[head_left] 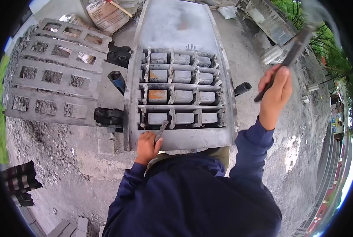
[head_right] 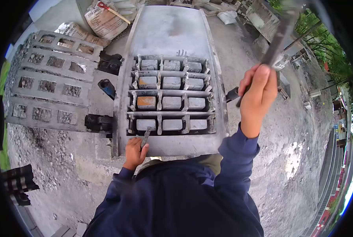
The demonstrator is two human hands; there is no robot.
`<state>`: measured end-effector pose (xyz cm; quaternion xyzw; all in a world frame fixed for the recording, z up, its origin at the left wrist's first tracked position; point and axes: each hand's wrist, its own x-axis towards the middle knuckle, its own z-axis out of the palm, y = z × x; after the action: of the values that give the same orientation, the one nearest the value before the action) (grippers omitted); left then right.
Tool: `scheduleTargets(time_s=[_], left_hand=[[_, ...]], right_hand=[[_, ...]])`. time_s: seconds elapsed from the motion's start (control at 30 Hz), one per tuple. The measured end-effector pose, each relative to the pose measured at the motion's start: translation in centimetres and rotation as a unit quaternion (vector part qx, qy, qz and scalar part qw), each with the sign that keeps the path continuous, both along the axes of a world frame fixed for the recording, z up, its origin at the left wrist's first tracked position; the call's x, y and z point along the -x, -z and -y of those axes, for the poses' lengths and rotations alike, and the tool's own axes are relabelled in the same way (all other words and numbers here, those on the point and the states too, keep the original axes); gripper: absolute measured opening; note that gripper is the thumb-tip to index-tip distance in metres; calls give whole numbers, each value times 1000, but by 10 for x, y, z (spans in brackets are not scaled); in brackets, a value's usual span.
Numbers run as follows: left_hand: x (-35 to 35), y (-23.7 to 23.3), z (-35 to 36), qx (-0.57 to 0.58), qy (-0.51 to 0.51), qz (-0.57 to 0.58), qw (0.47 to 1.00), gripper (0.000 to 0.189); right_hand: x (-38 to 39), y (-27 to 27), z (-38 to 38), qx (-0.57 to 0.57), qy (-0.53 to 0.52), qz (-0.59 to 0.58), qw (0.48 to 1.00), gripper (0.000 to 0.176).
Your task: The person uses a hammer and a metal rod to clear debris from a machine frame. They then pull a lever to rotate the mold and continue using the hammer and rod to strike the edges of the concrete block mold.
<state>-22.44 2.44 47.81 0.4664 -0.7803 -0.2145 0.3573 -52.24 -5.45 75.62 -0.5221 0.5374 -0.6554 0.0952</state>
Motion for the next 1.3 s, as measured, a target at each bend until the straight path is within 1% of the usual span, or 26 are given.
scheduleTargets(time_s=[0.03,0.1,0.17,0.2,0.23,0.3,0.33,0.4,0.43,0.5,0.57,0.67,0.77,0.8,0.87,0.9,0.93,0.97,1.0,1.03,1.07,1.1,1.17,1.23,1.27,1.3], left_hand=[[0,0,1,-1,3,0,1000,22],[1,0,1,2,-5,10,1000,22],[1,1,0,5,-12,16,1000,23],[1,1,-1,7,-10,14,1000,23],[1,1,1,10,-9,12,1000,23],[4,-2,1,9,-19,10,1000,23],[1,-5,-1,1,-14,20,1000,23],[5,-5,6,4,-20,16,1000,23],[1,-4,0,-7,-18,22,1000,23],[2,-3,1,-3,-14,23,1000,23],[2,-3,0,0,-9,26,1000,23],[1,-3,2,-6,-7,35,999,23],[2,-3,2,-10,-5,34,999,23],[2,-3,2,-5,-7,29,1000,22],[2,-3,3,-1,-12,21,1000,22],[2,-4,3,-7,-10,22,1000,22],[3,-5,2,-12,-9,21,1000,21],[3,-4,2,-11,-10,16,1000,21],[1,-2,0,-3,-6,15,1000,21],[1,-1,3,8,-4,12,1000,21],[2,2,2,14,-6,8,1000,21],[-4,3,-7,8,4,12,1000,20],[-2,3,4,21,2,9,1000,20],[1,1,2,2,-10,19,1000,20],[4,-1,6,4,-15,19,1000,20],[3,-4,3,-5,-11,27,1000,20]], right_hand=[[-5,2,13,0,-1,-1,1000,38],[-20,21,37,141,-16,23,990,36],[-8,97,38,71,-21,-36,997,34],[5,148,22,-21,62,-171,983,32],[12,188,0,-111,153,-328,926,35],[30,233,-26,-337,33,-275,900,41],[30,227,-40,-342,42,-269,899,41],[39,201,-45,-457,47,-192,867,49],[35,197,-57,-466,55,-182,864,49],[30,179,-56,-467,10,-7,884,51],[19,148,-55,-446,16,22,895,50],[10,90,-45,-271,-1,12,962,45],[-1,35,-22,-54,-8,-8,998,39],[-10,30,-7,-56,-11,-7,998,39],[-28,26,19,151,-25,76,985,38],[-23,49,22,115,-8,40,993,38],[-12,90,25,78,8,1,997,38],[-2,139,18,4,113,-190,975,39],[6,188,-1,-69,217,-368,901,40],[23,214,-19,-384,90,-359,846,42],[28,243,-20,-358,76,-292,884,44],[26,239,-35,-365,81,-286,882,44],[38,214,-30,-451,72,-166,874,48],[39,210,-37,-430,85,-175,882,51],[36,204,-41,-442,64,-49,894,51],[28,197,-52,-455,43,83,886,52]])
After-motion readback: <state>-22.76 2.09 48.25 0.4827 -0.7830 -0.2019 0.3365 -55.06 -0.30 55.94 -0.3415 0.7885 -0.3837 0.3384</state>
